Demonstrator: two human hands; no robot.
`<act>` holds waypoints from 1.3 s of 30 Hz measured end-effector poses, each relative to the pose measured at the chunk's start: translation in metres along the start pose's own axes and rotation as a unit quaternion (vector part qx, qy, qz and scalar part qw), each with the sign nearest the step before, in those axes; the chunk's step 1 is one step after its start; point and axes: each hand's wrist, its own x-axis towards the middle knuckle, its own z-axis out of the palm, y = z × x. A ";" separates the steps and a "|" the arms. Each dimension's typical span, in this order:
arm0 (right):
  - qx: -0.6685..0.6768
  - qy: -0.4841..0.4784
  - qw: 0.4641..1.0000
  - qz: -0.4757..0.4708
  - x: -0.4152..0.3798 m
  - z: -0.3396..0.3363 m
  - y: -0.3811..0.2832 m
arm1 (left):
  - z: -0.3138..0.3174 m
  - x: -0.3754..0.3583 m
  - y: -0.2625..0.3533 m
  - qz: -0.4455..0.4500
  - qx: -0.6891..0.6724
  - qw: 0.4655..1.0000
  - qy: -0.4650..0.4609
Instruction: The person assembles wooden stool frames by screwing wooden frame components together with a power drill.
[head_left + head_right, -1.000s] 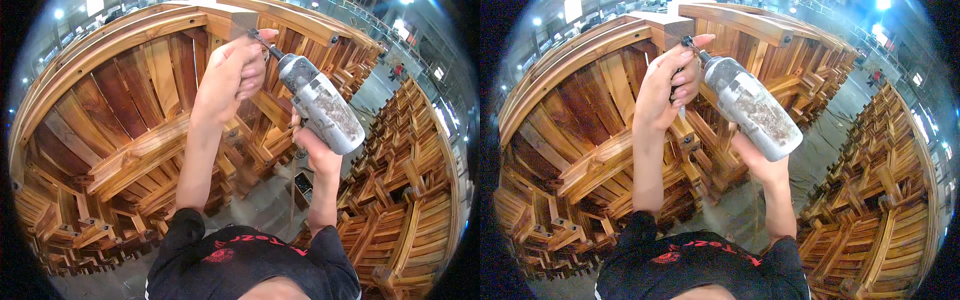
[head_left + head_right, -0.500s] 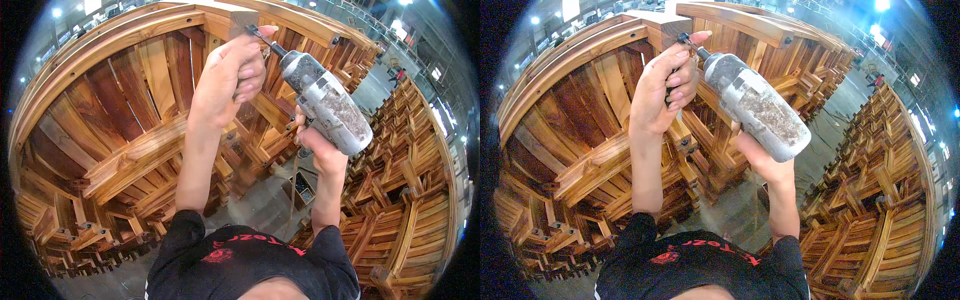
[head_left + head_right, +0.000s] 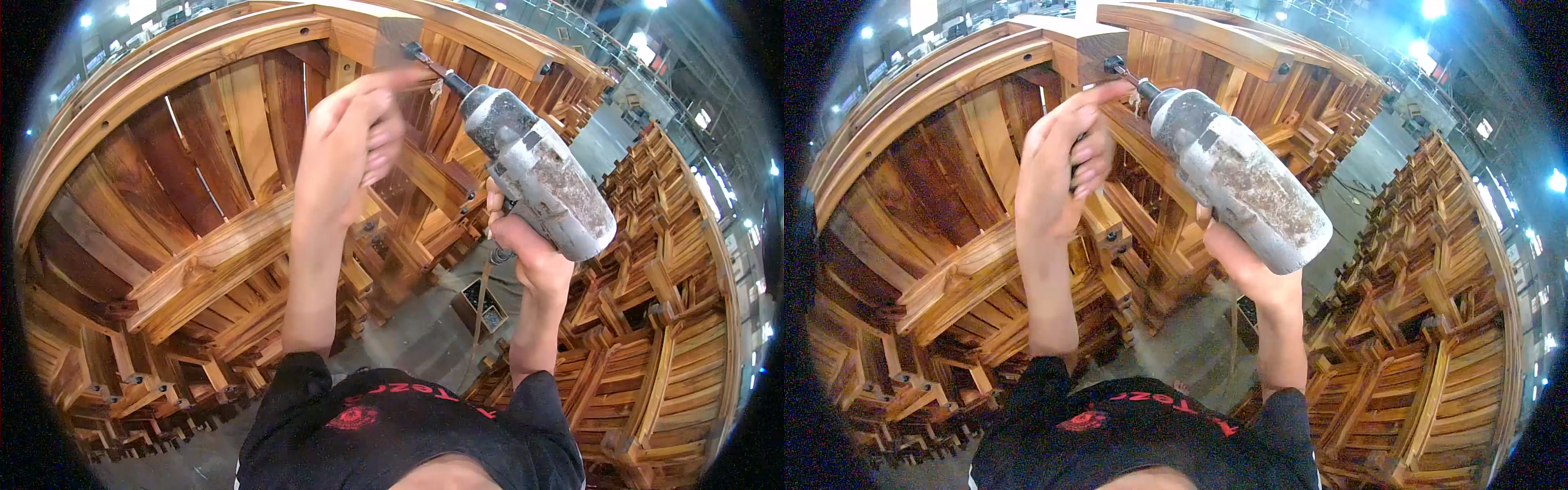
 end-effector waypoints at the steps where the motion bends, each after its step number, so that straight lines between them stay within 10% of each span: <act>1: -0.003 -0.001 1.000 0.000 0.000 0.000 -0.001 | -0.006 -0.007 -0.003 0.023 0.030 0.998 0.051; 5: 0.018 0.019 0.999 0.034 -0.003 0.003 -0.008 | -0.030 -0.001 -0.015 0.119 0.052 0.965 0.228; 39: 0.079 0.029 0.991 0.101 -0.006 0.016 -0.028 | -0.010 0.044 -0.024 0.180 -0.068 0.949 0.249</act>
